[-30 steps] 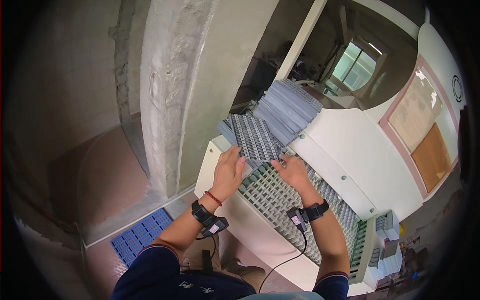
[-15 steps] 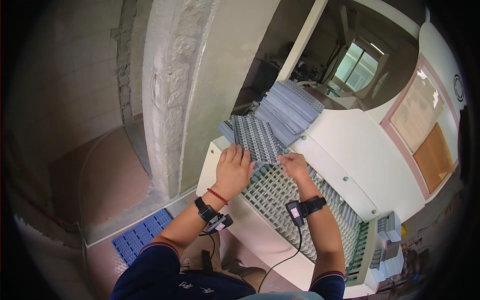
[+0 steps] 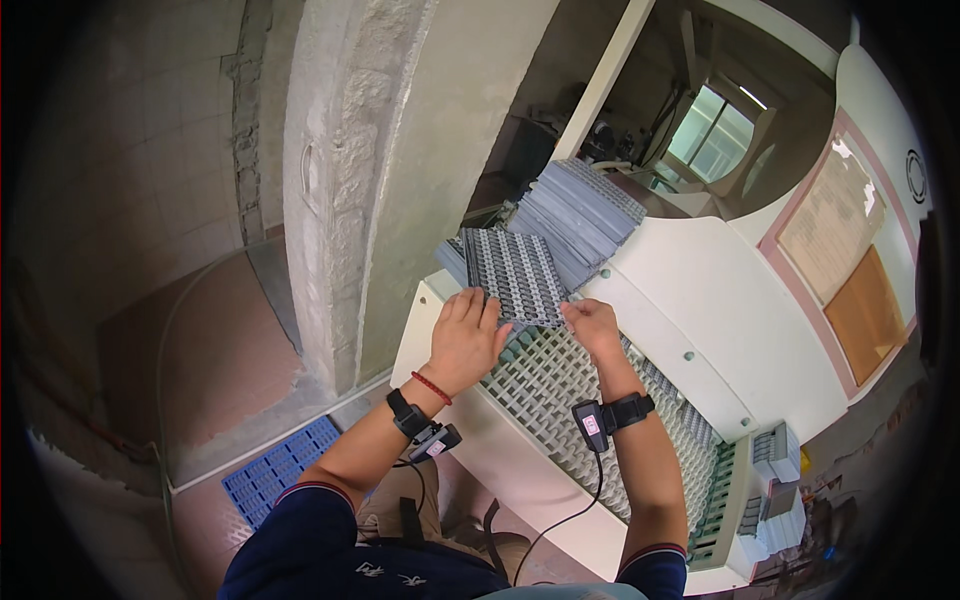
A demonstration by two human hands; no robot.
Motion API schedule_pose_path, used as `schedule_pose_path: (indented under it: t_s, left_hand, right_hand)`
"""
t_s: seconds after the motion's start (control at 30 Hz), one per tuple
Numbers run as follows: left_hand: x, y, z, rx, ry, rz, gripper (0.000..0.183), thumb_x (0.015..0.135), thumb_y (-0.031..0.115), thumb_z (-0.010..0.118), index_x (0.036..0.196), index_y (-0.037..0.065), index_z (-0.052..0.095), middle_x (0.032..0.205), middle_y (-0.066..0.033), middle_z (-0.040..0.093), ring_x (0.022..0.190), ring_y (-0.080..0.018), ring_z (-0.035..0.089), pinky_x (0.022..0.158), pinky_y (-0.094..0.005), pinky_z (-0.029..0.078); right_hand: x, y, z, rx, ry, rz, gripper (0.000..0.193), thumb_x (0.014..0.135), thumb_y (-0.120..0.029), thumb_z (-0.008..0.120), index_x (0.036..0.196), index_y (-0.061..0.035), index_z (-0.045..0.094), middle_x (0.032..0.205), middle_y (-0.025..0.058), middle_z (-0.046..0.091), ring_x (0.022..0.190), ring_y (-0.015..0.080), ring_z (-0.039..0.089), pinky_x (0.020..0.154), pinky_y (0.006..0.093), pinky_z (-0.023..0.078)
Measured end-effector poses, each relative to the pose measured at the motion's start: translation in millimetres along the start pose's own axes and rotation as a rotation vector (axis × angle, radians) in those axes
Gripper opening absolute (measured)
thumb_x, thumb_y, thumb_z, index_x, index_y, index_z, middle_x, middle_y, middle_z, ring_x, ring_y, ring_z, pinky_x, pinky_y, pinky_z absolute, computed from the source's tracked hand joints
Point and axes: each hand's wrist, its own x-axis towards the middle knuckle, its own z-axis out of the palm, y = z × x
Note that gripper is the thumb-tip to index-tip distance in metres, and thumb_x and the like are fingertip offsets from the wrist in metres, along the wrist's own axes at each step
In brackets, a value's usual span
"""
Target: The person takes grey plastic grid trays from a stack and manually places them into the loading slots of an industrial machine.
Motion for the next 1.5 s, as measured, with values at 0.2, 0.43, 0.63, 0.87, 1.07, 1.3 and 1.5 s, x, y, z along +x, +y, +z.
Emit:
schedule_pose_path:
  t_s: [0.2, 0.43, 0.63, 0.87, 1.07, 1.3, 1.5]
  left_hand:
    - [-3, -2, 1, -0.015, 0.009, -0.001, 0.039, 0.076, 0.023, 0.063, 0.101, -0.005, 0.055, 0.104, -0.0233, 0.056, 0.1, -0.0354, 0.049, 0.085, -0.0412, 0.04]
    - [-4, -4, -3, -0.041, -0.005, 0.001, 0.042, 0.076, 0.026, 0.063, 0.103, -0.005, 0.054, 0.107, -0.0227, 0.055, 0.102, -0.0348, 0.049, 0.086, -0.041, 0.039]
    - [-6, -5, -6, -0.06, -0.017, -0.004, 0.044, 0.075, 0.027, 0.064, 0.105, -0.002, 0.055, 0.111, -0.0205, 0.054, 0.105, -0.0343, 0.048, 0.087, -0.0411, 0.039]
    - [-13, 11, -10, -0.13, -0.08, 0.045, 0.046, 0.074, 0.027, 0.066, 0.108, -0.002, 0.053, 0.116, -0.0179, 0.053, 0.108, -0.0351, 0.046, 0.089, -0.0421, 0.038]
    - [-56, 52, -27, -0.604, -0.181, -0.262, 0.043, 0.085, 0.026, 0.057, 0.115, -0.004, 0.048, 0.119, -0.0187, 0.051, 0.103, -0.0302, 0.051, 0.084, -0.0365, 0.043]
    - [-107, 99, 12, -2.017, -0.765, -1.166, 0.036, 0.097, 0.023, 0.035, 0.113, -0.005, 0.05, 0.109, -0.0116, 0.058, 0.091, -0.0216, 0.059, 0.077, -0.0369, 0.052]
    - [-114, 116, 35, -1.799, -0.99, -1.214, 0.03, 0.094, 0.021, 0.044, 0.107, -0.005, 0.054, 0.101, -0.0097, 0.061, 0.084, -0.018, 0.061, 0.067, -0.0333, 0.055]
  right_hand:
    - [-5, -12, -2, 0.182, -0.038, 0.086, 0.03, 0.078, -0.018, 0.067, 0.087, 0.0095, 0.061, 0.069, 0.0099, 0.063, 0.059, 0.0135, 0.057, 0.056, 0.0264, 0.045]
    - [-6, -13, -6, 0.495, -0.078, 0.236, 0.028, 0.076, -0.01, 0.069, 0.094, 0.0072, 0.057, 0.073, 0.0075, 0.059, 0.054, 0.0104, 0.05, 0.047, 0.023, 0.042]
    - [-11, 4, -11, 0.797, -0.194, 0.384, 0.032, 0.075, -0.003, 0.068, 0.101, 0.0049, 0.053, 0.077, 0.0061, 0.059, 0.057, 0.01, 0.05, 0.045, 0.021, 0.043]
    - [-56, 14, -33, 0.916, -0.158, 0.494, 0.028, 0.079, -0.008, 0.065, 0.103, 0.0019, 0.054, 0.082, 0.0044, 0.061, 0.06, 0.0111, 0.053, 0.053, 0.0258, 0.048]
    - [-140, 52, -56, 1.177, 0.051, 0.431, 0.015, 0.081, -0.002, 0.06, 0.095, 0.004, 0.057, 0.079, 0.007, 0.063, 0.056, 0.0129, 0.061, 0.046, 0.0255, 0.055]
    - [-256, 112, -44, 1.334, 0.317, 0.476, 0.017, 0.08, 0.003, 0.061, 0.096, 0.0054, 0.058, 0.082, 0.0087, 0.062, 0.065, 0.0144, 0.062, 0.049, 0.0266, 0.057]
    - [-278, 121, -44, 0.919, 0.439, 0.508, 0.014, 0.081, -0.001, 0.061, 0.093, 0.0047, 0.059, 0.079, 0.0065, 0.061, 0.063, 0.0094, 0.057, 0.045, 0.0216, 0.053]
